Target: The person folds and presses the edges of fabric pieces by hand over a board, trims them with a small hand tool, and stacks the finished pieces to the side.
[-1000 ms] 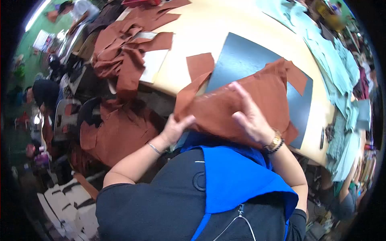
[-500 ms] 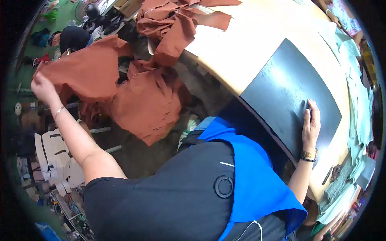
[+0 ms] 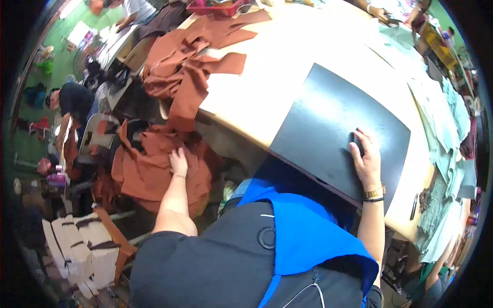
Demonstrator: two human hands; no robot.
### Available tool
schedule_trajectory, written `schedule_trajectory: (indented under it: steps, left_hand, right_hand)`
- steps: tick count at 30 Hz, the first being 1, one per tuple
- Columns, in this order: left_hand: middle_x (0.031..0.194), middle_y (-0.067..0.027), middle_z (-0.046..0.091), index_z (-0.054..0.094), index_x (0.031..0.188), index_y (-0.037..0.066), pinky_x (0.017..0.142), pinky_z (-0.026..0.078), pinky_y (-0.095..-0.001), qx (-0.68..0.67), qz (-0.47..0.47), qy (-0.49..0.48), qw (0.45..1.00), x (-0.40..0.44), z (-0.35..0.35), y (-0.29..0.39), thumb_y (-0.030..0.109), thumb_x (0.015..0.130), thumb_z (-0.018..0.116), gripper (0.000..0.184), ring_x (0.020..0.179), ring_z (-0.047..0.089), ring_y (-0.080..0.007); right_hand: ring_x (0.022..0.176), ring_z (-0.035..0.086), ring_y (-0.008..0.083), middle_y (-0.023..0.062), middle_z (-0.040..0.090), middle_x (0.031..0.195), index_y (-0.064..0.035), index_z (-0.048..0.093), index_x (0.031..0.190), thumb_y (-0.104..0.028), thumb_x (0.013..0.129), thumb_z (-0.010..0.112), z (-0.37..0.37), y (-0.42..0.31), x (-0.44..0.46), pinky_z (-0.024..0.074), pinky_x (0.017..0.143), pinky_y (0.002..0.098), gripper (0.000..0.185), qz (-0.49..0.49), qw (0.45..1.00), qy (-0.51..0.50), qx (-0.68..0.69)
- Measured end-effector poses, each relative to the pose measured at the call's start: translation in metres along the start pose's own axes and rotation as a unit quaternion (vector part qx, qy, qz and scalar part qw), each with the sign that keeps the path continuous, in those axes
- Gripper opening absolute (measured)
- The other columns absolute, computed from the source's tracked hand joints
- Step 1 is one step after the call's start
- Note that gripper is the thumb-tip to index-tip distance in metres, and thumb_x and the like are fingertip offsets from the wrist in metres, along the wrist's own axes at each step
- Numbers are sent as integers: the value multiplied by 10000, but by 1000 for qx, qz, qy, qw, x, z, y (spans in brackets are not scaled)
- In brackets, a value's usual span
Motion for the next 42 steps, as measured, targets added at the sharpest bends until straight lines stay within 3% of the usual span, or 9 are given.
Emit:
schedule_trajectory:
  steps: [3, 11, 17, 25, 29, 30, 35, 38, 42]
  left_hand:
    - [1429, -212, 489, 471, 1395, -3, 1116, 350, -451, -210, 157, 281, 923, 14, -41, 39, 327, 1041, 478, 484, 1341, 438, -375]
    - [1383, -110, 554, 655, 1213, 114, 1106, 320, -545, -20, 538, 346, 768, -20, -158, 355, 348, 948, 633, 355, 1328, 454, -333]
    - [1572, -161, 367, 638, 1330, 249, 1168, 96, -679, 155, 400, 55, 902, 26, -25, 475, 577, 940, 513, 525, 1497, 209, -372]
    - [1150, -74, 727, 722, 1173, 187, 1123, 274, -637, -181, 351, 75, 916, 67, 18, 517, 251, 920, 621, 279, 1096, 678, -250]
    - [1484, -82, 501, 605, 1291, 208, 1130, 283, -644, -15, 399, 169, 901, 10, -14, 527, 173, 903, 627, 390, 1361, 466, -299]
    - [1612, -117, 287, 445, 1454, 235, 1134, 218, -697, 73, 396, 124, 907, 15, -17, 528, 271, 835, 709, 674, 1468, 284, -352]
    - [1645, -221, 125, 238, 1581, 238, 1112, 83, -762, 324, 222, 169, 904, 72, -64, 469, 577, 701, 745, 1071, 1518, 120, -415]
    - [1393, -207, 568, 524, 1401, 177, 1068, 327, -681, 275, 180, 60, 943, 113, -70, 435, 438, 1018, 441, 471, 1296, 533, -409]
    - [1171, -230, 679, 644, 1182, 123, 937, 498, -543, 90, 289, 128, 945, 111, -79, 458, 431, 1013, 437, 408, 1130, 636, -425]
  right_hand:
    - [1249, 534, 370, 177, 604, 1301, -37, 648, 1197, -206, 913, 687, 1, 0, 0, 408, 1080, 447, 333, 9, 1000, 5, -2]
    - [1310, 518, 361, 131, 602, 1335, -78, 657, 1194, -274, 924, 678, 4, 4, -1, 319, 1138, 569, 335, 48, 998, -11, -28]
    - [1252, 568, 350, 123, 657, 1247, -72, 692, 1113, -210, 893, 703, -2, 5, 3, 368, 1108, 526, 259, 44, 999, 24, 6]
    - [1230, 585, 344, 115, 668, 1225, -81, 702, 1086, -223, 878, 726, -4, 7, 6, 380, 1103, 512, 253, 50, 998, 25, 6]
    - [1223, 589, 344, 115, 669, 1222, -83, 700, 1085, -223, 872, 733, -4, 8, 4, 382, 1100, 514, 257, 48, 998, 28, 7]
    - [1212, 592, 347, 123, 670, 1214, -67, 698, 1075, -199, 868, 734, -5, 7, 5, 405, 1079, 491, 249, 41, 999, 31, 4]
    - [1195, 605, 346, 115, 674, 1203, -74, 696, 1060, -207, 856, 747, -5, 4, 7, 401, 1070, 510, 249, 38, 999, 36, 5]
    - [1187, 608, 346, 119, 677, 1186, -72, 697, 1047, -189, 839, 759, -4, 2, 7, 415, 1054, 502, 247, 33, 999, 39, 0]
    - [1167, 613, 348, 122, 679, 1175, -67, 699, 1032, -174, 823, 770, -6, 3, 7, 436, 1029, 482, 245, 26, 998, 53, 11]
Point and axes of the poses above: each hand's wrist, its own x-axis towards the middle knuckle, its own z-axis out of the palm, y = z × x, the point moved 8 cm from there along x, towards the middle knuckle
